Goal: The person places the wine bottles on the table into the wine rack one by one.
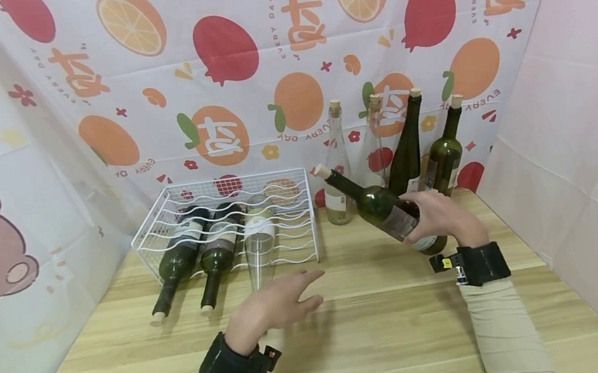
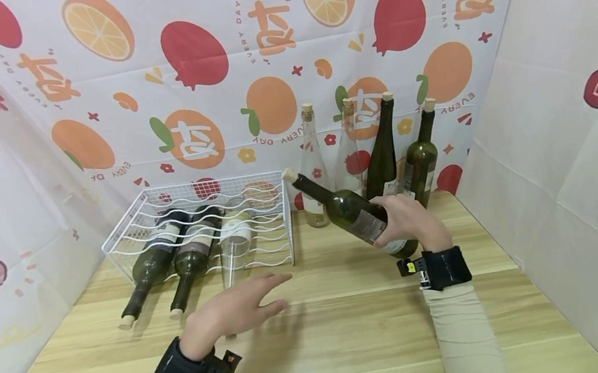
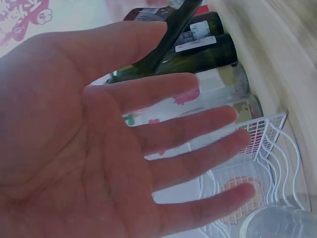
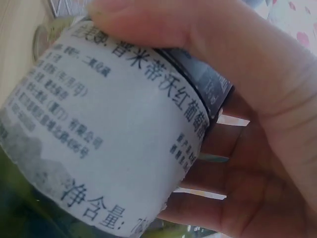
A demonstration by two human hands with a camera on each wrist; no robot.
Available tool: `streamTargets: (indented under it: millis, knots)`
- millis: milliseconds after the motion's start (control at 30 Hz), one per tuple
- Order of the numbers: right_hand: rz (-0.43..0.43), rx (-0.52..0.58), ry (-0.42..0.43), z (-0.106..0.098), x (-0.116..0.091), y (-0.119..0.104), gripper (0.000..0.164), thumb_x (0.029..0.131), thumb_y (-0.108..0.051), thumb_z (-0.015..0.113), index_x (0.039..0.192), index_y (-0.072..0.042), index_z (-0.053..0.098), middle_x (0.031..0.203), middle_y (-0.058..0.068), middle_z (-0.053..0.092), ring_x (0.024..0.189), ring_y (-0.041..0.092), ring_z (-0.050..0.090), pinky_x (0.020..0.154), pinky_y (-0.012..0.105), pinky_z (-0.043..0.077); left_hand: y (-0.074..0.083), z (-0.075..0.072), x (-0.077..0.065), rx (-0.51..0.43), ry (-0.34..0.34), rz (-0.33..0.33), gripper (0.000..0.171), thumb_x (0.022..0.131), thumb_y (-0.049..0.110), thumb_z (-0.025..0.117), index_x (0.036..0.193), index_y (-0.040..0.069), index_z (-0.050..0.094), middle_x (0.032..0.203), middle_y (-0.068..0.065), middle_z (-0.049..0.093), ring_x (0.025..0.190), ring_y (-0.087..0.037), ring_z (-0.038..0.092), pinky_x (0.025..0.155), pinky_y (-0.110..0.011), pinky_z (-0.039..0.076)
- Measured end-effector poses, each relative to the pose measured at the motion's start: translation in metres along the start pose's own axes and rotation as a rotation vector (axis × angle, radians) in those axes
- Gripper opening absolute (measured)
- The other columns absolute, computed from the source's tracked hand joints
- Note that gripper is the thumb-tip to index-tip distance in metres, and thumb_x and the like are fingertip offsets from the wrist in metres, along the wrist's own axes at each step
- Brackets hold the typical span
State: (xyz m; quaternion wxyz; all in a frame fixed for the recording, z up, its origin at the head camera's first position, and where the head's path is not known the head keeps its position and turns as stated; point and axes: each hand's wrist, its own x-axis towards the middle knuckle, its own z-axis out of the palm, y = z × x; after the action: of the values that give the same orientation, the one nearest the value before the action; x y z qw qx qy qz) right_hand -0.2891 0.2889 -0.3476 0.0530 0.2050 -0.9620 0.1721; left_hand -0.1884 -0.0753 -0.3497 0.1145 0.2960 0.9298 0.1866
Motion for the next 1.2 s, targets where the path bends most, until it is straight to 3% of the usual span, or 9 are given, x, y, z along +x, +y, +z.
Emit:
streamTargets:
  millis: [233,400,567,700,933,1200]
  knots:
    - [-0.067,-0.062,-0.034,0.011,0.006,-0.024,0.089,0.065,-0.034,0.096,0.139,0.000,0.061,0.122,0.018,0.074,0.106,0.035,0.069,0.087,0.052,0.059,-0.001,-0.007,-0.007,0.083,0.168,-0.050,0.048,0.102,0.026,0.064,0.146,0.008,0.057,0.141,-0.018,0.064,0.130,-0.038,0.062,0.107,-0.055,0.049]
    - [-0.073,-0.090,-0.075,0.016,0.006,-0.039,0.088,0.064,-0.034,0.097,0.140,-0.005,0.062,0.128,0.015,0.072,0.112,0.037,0.068,0.091,0.055,0.057,-0.001,-0.009,-0.010,0.081,0.272,-0.062,0.040,0.099,0.023,0.068,0.137,0.009,0.065,0.131,-0.012,0.071,0.120,-0.033,0.068,0.099,-0.051,0.055]
    - [-0.096,-0.098,-0.107,0.020,0.006,-0.050,0.087,0.064,-0.033,0.097,0.140,-0.008,0.063,0.125,0.010,0.074,0.111,0.032,0.068,0.094,0.053,0.055,0.000,-0.010,-0.010,0.060,0.310,-0.078,0.037,0.097,0.022,0.071,0.132,0.011,0.069,0.123,-0.009,0.075,0.108,-0.028,0.073,0.084,-0.046,0.060]
    - [-0.107,-0.102,-0.141,0.021,0.006,-0.056,0.085,0.064,-0.031,0.098,0.139,-0.009,0.064,0.120,0.007,0.075,0.104,0.026,0.070,0.087,0.046,0.057,0.000,-0.010,-0.008,0.049,0.334,-0.069,0.035,0.095,0.020,0.073,0.129,0.012,0.070,0.117,-0.008,0.077,0.102,-0.027,0.074,0.079,-0.044,0.061]
    - [-0.167,-0.137,-0.167,0.023,0.009,-0.065,0.085,0.063,-0.029,0.098,0.138,-0.009,0.065,0.118,0.008,0.076,0.094,0.023,0.071,0.079,0.041,0.058,0.002,-0.014,-0.005,0.007,0.397,-0.030,0.032,0.093,0.016,0.075,0.124,0.009,0.073,0.114,-0.009,0.078,0.090,-0.023,0.076,0.077,-0.038,0.062]
    - [-0.188,-0.166,-0.186,0.027,0.011,-0.072,0.081,0.064,-0.026,0.099,0.137,-0.012,0.066,0.124,0.008,0.074,0.102,0.028,0.070,0.077,0.041,0.056,0.002,-0.020,-0.006,0.001,0.414,-0.029,0.030,0.092,0.012,0.076,0.121,0.006,0.074,0.110,-0.011,0.077,0.089,-0.023,0.075,0.077,-0.036,0.061]
